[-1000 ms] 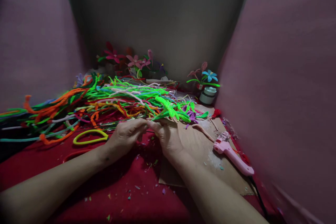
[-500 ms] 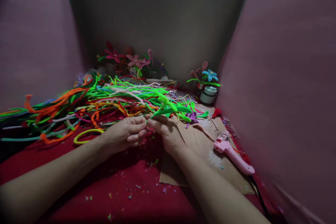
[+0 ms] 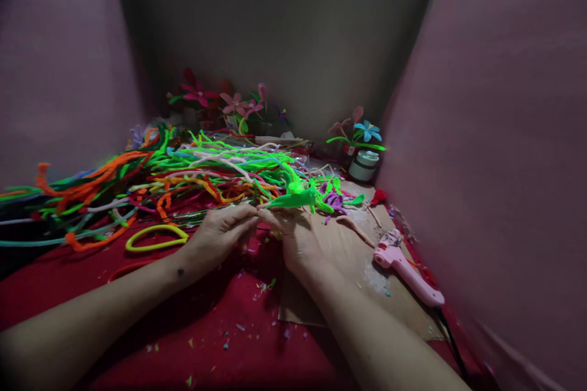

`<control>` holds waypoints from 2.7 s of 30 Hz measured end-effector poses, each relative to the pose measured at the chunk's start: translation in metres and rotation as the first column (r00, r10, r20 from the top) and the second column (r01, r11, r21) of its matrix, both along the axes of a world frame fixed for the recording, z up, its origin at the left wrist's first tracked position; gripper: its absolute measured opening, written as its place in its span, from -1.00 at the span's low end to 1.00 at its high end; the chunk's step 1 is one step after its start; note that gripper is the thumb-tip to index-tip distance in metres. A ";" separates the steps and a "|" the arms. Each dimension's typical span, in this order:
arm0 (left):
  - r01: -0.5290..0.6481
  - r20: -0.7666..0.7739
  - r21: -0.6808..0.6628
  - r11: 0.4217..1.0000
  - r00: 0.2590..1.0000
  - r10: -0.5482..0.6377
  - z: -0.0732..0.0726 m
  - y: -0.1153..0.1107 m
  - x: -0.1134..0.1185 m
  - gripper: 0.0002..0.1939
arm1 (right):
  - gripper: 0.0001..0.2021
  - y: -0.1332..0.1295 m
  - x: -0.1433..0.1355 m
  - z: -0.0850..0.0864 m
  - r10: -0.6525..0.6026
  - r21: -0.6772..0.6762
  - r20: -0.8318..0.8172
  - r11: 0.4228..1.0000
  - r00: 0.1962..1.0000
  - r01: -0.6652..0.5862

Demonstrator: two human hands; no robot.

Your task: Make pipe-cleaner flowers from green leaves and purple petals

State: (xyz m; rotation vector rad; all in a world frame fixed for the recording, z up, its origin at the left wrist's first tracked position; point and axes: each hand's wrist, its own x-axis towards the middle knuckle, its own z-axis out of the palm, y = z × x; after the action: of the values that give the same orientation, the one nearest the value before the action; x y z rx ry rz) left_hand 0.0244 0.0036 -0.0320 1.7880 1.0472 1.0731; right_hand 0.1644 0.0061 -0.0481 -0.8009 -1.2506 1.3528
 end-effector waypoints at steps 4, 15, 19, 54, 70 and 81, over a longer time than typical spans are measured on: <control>0.061 0.119 -0.192 0.980 0.992 -0.039 0.001 0.002 0.000 -0.78 | -0.89 -0.007 -0.001 0.016 -0.095 -0.067 0.007 0.993 0.995 0.095; 0.451 0.552 -0.434 0.780 0.817 -0.166 -0.008 0.011 -0.005 -0.79 | -0.88 0.004 0.007 -0.002 0.063 -0.104 -0.178 0.991 0.982 -0.083; 0.568 0.617 -0.460 0.683 0.757 -0.214 -0.008 0.013 -0.009 -0.85 | -0.85 0.006 0.009 -0.001 0.061 -0.077 -0.124 0.994 0.990 -0.071; 0.012 0.094 -0.180 0.984 0.996 0.005 0.004 0.004 -0.005 -0.74 | -0.96 -0.021 -0.001 0.039 -0.121 -0.077 0.111 0.989 0.986 0.130; 0.616 0.679 -0.465 0.636 0.709 -0.190 -0.009 0.011 -0.009 -0.81 | -0.89 0.008 0.003 -0.009 0.181 -0.111 -0.275 0.970 0.944 -0.218; 0.059 -0.069 -0.022 0.998 0.996 -0.060 -0.004 0.003 -0.004 -0.83 | -0.85 -0.004 -0.001 0.012 -0.099 -0.054 -0.038 0.994 0.994 0.097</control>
State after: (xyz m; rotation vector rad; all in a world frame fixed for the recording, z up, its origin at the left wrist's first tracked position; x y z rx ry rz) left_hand 0.0206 0.0069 -0.0361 1.8401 1.0360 0.9672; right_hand 0.1635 0.0018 -0.0358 -0.8566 -1.1341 1.3204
